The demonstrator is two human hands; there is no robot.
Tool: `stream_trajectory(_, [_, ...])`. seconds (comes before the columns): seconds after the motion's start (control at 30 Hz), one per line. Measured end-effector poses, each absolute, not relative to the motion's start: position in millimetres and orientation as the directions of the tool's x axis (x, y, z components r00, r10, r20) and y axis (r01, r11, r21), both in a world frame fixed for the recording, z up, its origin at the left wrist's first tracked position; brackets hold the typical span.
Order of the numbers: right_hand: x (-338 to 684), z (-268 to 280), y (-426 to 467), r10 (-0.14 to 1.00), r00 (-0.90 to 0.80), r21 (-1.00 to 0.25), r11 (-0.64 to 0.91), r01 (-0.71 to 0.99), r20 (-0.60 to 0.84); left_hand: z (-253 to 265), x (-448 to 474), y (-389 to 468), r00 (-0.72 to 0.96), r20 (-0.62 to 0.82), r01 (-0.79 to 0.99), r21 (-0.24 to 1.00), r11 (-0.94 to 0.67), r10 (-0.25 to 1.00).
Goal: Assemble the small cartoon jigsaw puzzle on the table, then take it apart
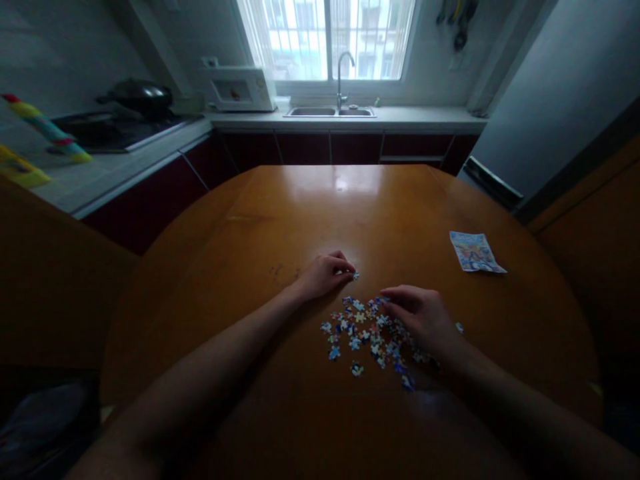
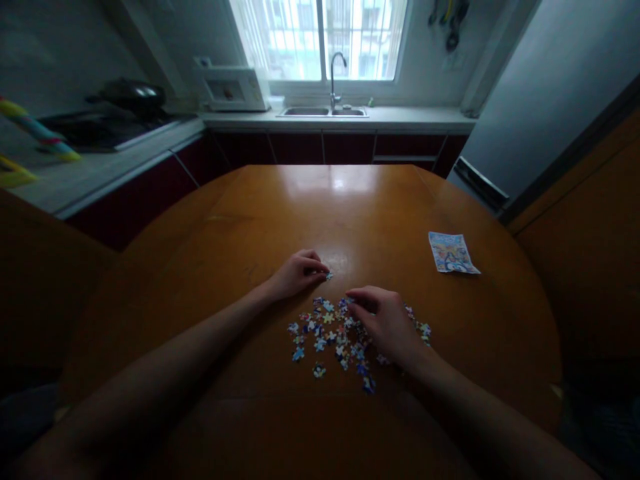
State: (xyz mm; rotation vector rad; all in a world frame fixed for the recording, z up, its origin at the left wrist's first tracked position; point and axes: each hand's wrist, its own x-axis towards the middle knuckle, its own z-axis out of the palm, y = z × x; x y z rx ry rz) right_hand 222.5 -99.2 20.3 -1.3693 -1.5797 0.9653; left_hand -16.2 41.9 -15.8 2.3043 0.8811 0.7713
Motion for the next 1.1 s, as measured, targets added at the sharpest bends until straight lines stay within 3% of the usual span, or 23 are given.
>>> stream_trajectory(0.17, [225, 21, -92, 0.995, -0.027, -0.961, 0.096, 0.26, 0.092, -9, -14, 35, 0.653, 0.313, 0.448, 0.574, -0.685, 0.69])
stream_trajectory(0.37, [228, 33, -77, 0.948, -0.149, -0.849, 0.318, 0.422, 0.281, -10, -9, 26, 0.622, 0.347, 0.495, 0.519, -0.696, 0.702])
stream_trajectory(0.53, [230, 35, -41, 0.915, -0.221, -0.781, 0.402, 0.477, 0.336, -11, -7, 24, 0.603, 0.342, 0.52, 0.516, -0.68, 0.721])
stream_trajectory(0.73, [224, 19, -1, 0.901, -0.302, -0.767, 0.427, 0.479, 0.313, -13, -8, 26, 0.576, 0.345, 0.531, 0.531, -0.66, 0.741])
stream_trajectory(1.1, [227, -9, -3, 0.909, -0.345, -0.787, 0.385, 0.481, 0.234, -9, -9, 29, 0.571, 0.308, 0.482, 0.625, -0.614, 0.761])
